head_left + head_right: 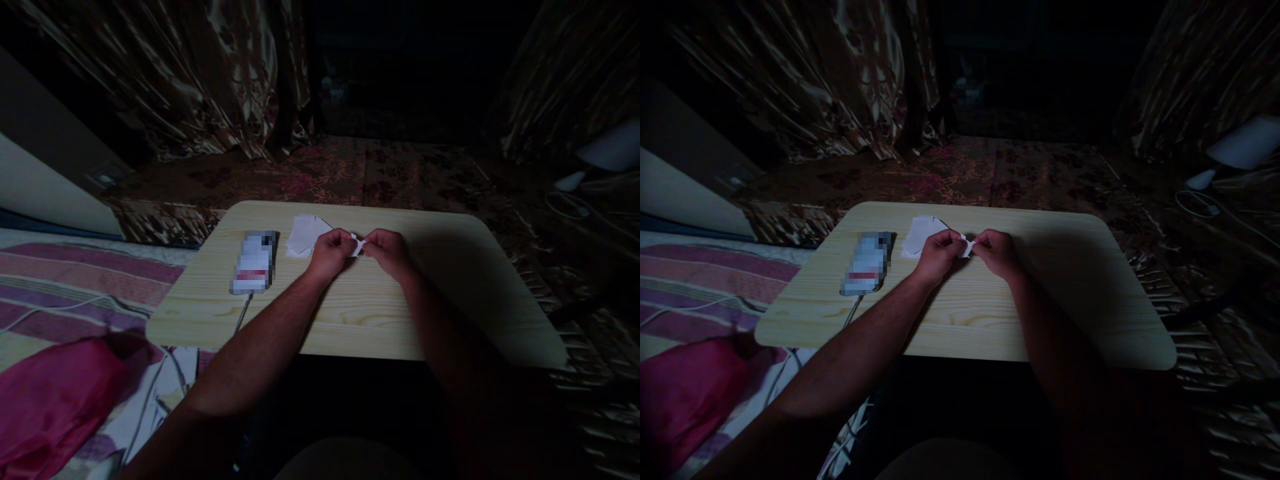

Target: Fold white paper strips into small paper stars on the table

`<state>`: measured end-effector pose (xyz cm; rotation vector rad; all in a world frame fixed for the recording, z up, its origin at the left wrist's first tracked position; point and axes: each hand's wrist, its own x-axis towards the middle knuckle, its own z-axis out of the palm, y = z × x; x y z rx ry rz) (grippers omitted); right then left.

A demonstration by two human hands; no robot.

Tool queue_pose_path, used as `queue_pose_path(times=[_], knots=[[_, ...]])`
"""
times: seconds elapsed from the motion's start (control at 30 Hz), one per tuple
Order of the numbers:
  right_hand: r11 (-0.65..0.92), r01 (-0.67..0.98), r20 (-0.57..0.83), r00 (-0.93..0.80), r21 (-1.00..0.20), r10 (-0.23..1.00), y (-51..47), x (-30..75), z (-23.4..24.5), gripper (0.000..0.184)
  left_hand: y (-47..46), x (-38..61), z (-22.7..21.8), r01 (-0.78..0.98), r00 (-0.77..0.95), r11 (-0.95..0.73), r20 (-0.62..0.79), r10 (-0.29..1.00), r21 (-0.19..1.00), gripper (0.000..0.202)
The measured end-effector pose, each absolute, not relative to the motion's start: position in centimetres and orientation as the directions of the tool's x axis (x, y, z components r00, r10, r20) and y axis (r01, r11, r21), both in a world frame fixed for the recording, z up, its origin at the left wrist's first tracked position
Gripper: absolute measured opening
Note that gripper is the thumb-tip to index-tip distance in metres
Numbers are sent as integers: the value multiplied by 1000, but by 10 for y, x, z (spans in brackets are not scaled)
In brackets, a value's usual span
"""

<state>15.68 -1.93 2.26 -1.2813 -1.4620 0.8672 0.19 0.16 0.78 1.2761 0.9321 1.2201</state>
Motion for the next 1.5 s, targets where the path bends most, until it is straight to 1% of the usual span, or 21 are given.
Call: queue_pose_path(times=[0.3,0.5,0.7,0.97,1.2,1.5], knots=[[220,285,232,11,-933,973,-18,159,19,8,1,2,5,-131,189,-88,112,975,987,16],[188,279,209,48,-942,977,-17,158,19,11,0,0,6,-43,246,-91,99,964,995,20],[194,309,217,44,-931,975,-18,158,19,12,0,0,5,-41,227,-98,105,968,994,21],[192,296,211,33,-936,977,-19,159,21,13,1,-1,5,-42,222,-120,127,967,992,23],[191,288,213,48,-938,976,-16,159,19,11,0,0,7,-12,207,-111,111,972,994,22],[188,309,209,37,-932,977,-17,159,19,9,-2,-1,9,21,230,-162,153,961,987,22]])
